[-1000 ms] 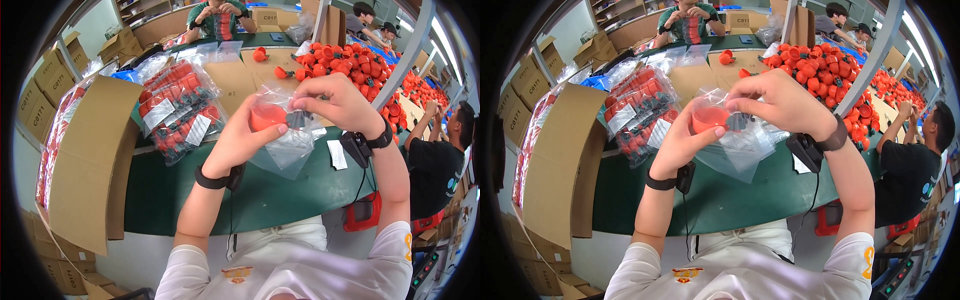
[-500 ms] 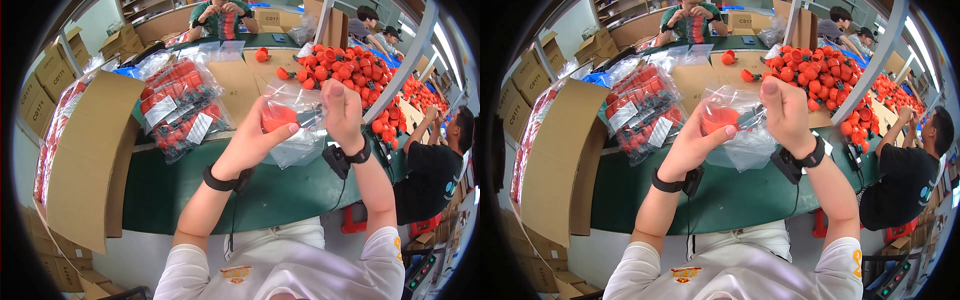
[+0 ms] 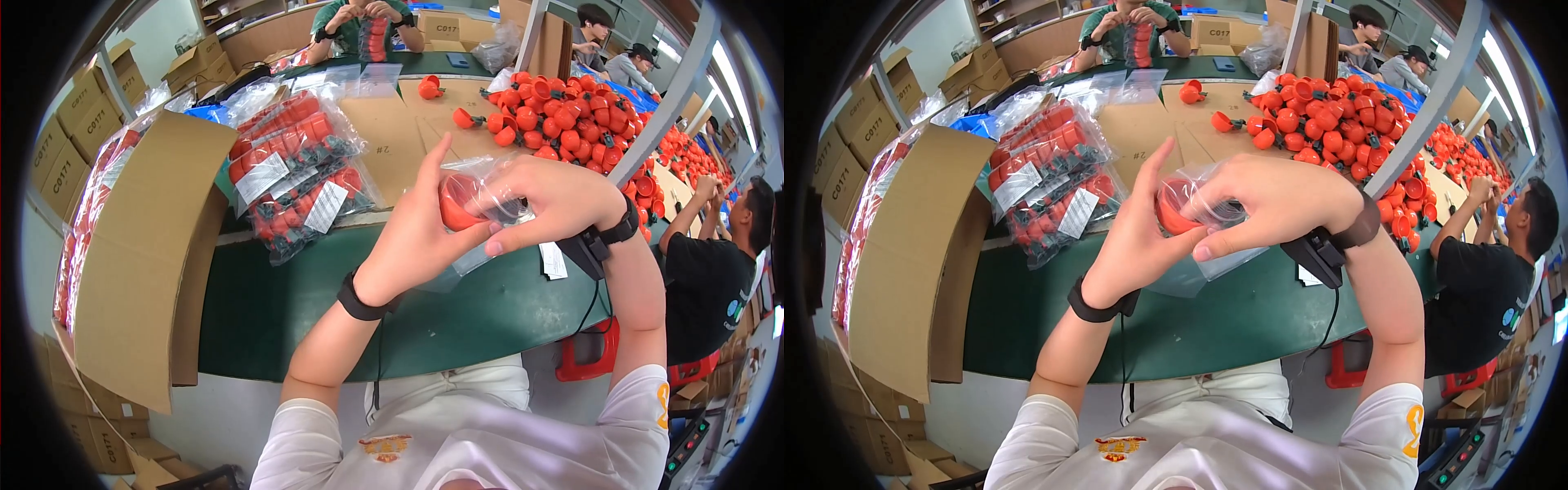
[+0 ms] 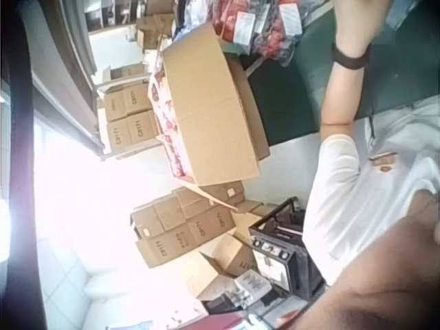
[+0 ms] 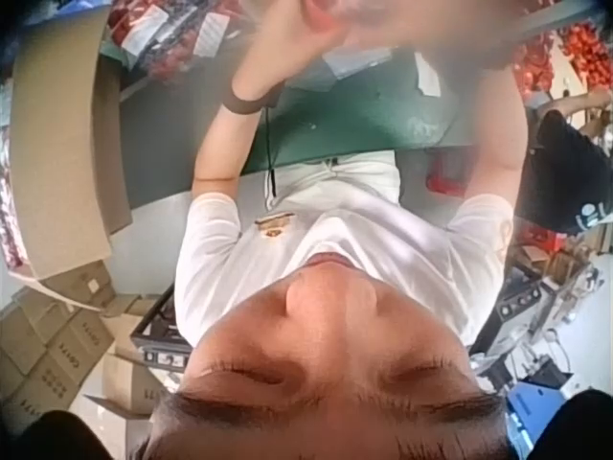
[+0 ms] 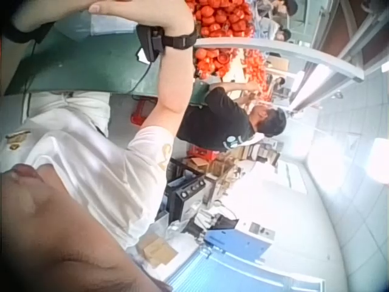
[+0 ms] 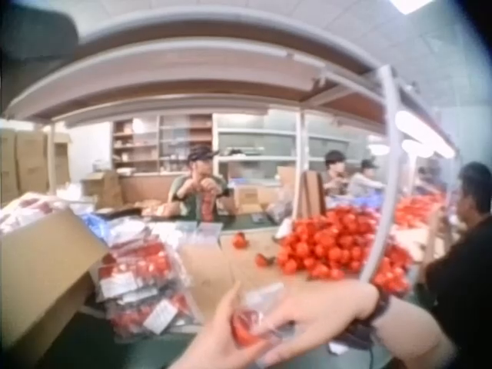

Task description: The person places red plastic cups into a clear plastic bag, inserts a white card, and seals the bag. After setting it aside, they remove a rubber band from a stack of cards and prepare a new bag to repeat the process.

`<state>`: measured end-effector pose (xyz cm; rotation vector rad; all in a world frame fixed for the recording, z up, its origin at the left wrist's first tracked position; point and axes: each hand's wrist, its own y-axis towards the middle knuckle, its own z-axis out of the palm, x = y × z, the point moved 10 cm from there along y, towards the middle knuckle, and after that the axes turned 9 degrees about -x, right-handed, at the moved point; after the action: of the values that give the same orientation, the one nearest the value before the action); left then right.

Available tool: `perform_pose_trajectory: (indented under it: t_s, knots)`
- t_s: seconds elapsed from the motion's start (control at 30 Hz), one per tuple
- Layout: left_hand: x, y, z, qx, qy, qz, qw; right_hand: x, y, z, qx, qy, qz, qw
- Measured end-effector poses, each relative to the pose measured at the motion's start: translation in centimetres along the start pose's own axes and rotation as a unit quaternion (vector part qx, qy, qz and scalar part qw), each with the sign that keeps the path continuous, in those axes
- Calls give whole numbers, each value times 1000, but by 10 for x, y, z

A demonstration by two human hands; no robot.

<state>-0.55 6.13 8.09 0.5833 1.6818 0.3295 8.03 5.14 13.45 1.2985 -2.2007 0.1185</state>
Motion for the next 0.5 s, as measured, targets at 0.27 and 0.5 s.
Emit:
perform_pose_trajectory:
  t_s: [0.27, 0.5]
  knots:
    - [4, -1, 17, 30, 43, 27, 998, -7, -9, 13, 1, -45, -9, 999]
    - [30, -2, 32, 76, 66, -48, 994, -59, -39, 21, 69, 82, 51, 993]
